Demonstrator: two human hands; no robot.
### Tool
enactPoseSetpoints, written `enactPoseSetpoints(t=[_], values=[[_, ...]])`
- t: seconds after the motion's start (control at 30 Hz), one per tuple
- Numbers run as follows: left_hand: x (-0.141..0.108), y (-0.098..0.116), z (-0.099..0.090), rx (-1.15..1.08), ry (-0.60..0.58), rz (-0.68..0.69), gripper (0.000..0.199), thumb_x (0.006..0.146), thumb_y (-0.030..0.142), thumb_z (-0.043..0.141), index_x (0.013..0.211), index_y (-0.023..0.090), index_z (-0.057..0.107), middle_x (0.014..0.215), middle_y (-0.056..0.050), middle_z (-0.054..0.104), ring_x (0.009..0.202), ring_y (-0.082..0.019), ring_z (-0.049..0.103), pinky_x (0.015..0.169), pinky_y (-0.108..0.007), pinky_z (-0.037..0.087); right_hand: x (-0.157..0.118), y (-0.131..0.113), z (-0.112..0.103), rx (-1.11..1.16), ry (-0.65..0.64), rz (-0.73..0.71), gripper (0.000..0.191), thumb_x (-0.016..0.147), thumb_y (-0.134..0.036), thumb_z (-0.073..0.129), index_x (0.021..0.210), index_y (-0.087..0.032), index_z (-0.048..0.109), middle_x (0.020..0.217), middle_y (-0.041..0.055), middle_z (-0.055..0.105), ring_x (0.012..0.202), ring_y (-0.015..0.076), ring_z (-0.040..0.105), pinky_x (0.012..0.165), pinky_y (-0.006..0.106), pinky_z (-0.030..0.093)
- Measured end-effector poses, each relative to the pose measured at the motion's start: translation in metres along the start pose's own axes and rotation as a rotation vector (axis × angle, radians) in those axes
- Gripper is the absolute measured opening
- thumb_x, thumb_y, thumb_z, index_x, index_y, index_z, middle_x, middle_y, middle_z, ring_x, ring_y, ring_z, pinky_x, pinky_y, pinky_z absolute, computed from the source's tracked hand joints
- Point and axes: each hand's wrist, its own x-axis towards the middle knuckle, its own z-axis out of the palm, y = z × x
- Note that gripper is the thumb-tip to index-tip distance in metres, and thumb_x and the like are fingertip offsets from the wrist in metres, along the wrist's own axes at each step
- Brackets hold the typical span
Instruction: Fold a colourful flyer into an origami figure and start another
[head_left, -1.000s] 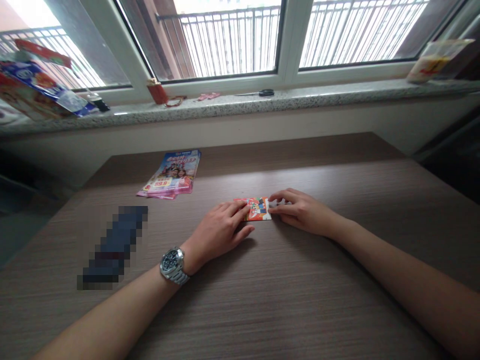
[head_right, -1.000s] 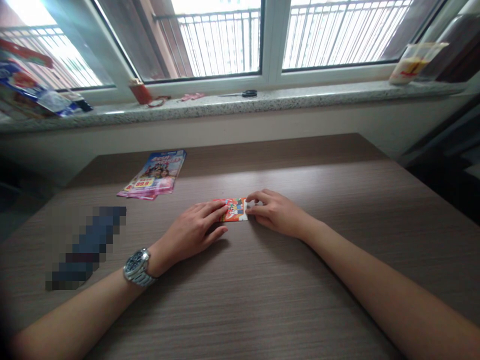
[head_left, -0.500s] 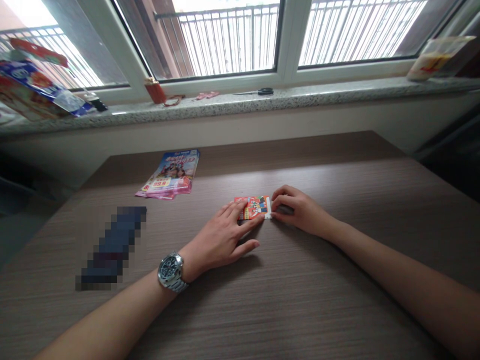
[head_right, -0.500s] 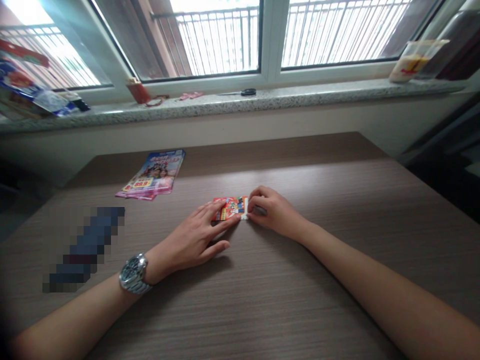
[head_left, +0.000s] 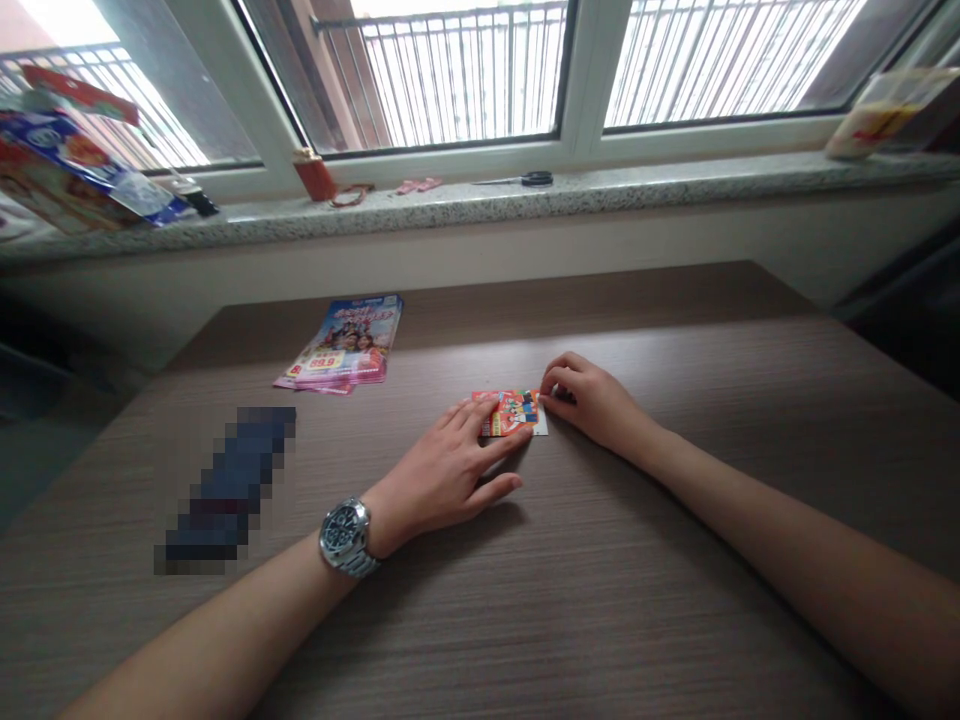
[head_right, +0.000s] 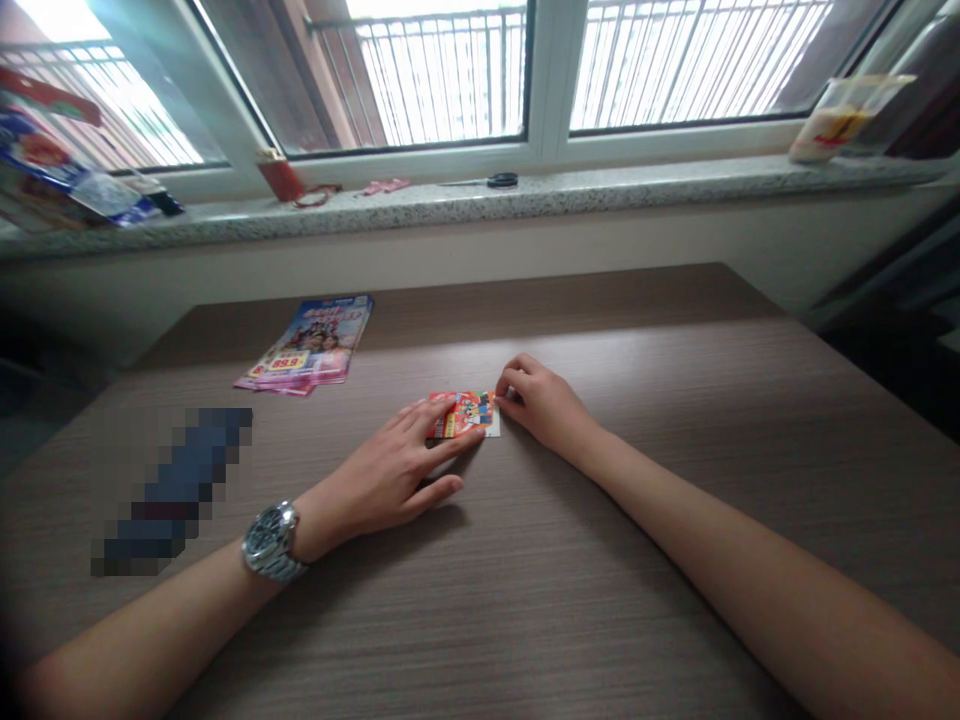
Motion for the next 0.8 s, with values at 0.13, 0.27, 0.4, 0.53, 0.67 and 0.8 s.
enactPoseSetpoints(t=[0.13, 0.27, 0.4, 0.53, 0.67, 0.8], values=[[0.0004, 0.0009, -0.0012, 0.019, -0.011, -0.002, 0.057, 0.103, 0.056, 0.043, 0.153, 0.029, 0.044, 0.161, -0.016, 0.034, 0.15, -0.036, 0.033, 0.123, -0.057, 0.029, 0.0034, 0.0011, 0.0027, -0.026, 0.028, 0.044, 0.009, 0.091, -0.018, 0.069, 0.084, -0.021, 0.063, 0.096, 0.0027, 0.059, 0.071, 0.014, 0.061, 0.07, 0.031, 0.051], [0.0001, 0.0012, -0.0012, 0.021, 0.001, -0.003, 0.057, 0.103, 0.056, 0.044, 0.153, 0.03, 0.044, 0.161, -0.015, 0.035, 0.149, -0.037, 0.034, 0.122, -0.057, 0.03, 0.0037, 0.0001, 0.0044, -0.086, 0.069, 0.048, 0.01, 0.092, -0.02, 0.067, 0.083, -0.021, 0.062, 0.093, 0.0028, 0.059, 0.069, 0.0148, 0.06, 0.068, 0.031, 0.05], [0.0003, 0.0008, -0.0005, 0.017, 0.016, 0.001, 0.056, 0.102, 0.056, 0.046, 0.153, 0.031, 0.045, 0.161, -0.013, 0.036, 0.149, -0.036, 0.034, 0.122, -0.057, 0.03, 0.0031, 0.0006, 0.0055, -0.12, 0.086, 0.052, 0.011, 0.093, -0.022, 0.065, 0.083, -0.021, 0.062, 0.093, 0.0036, 0.061, 0.067, 0.015, 0.059, 0.066, 0.031, 0.049], [0.0008, 0.0003, 0.0004, 0.024, 0.007, 0.004, 0.056, 0.102, 0.056, 0.045, 0.153, 0.031, 0.044, 0.162, -0.012, 0.036, 0.15, -0.035, 0.033, 0.123, -0.056, 0.029, 0.0035, 0.0026, 0.0053, -0.094, 0.107, 0.075, 0.011, 0.092, -0.022, 0.066, 0.082, -0.021, 0.062, 0.091, 0.0031, 0.06, 0.066, 0.0147, 0.058, 0.067, 0.032, 0.048], [0.0009, -0.0005, 0.0013, 0.016, 0.006, 0.005, 0.057, 0.102, 0.056, 0.046, 0.154, 0.032, 0.044, 0.163, -0.012, 0.035, 0.15, -0.034, 0.034, 0.124, -0.056, 0.028, 0.0036, 0.0046, 0.0031, -0.068, 0.118, 0.084, 0.01, 0.091, -0.021, 0.067, 0.083, -0.02, 0.063, 0.089, 0.0021, 0.06, 0.068, 0.0151, 0.059, 0.068, 0.031, 0.048], [0.001, -0.0024, 0.0022, 0.009, -0.009, 0.006, 0.056, 0.103, 0.056, 0.045, 0.153, 0.031, 0.044, 0.165, -0.013, 0.032, 0.152, -0.035, 0.031, 0.125, -0.056, 0.026, 0.0019, 0.0048, 0.0017, -0.009, 0.112, 0.062, 0.007, 0.093, -0.022, 0.065, 0.086, -0.02, 0.064, 0.088, 0.002, 0.06, 0.068, 0.0147, 0.059, 0.068, 0.031, 0.049]])
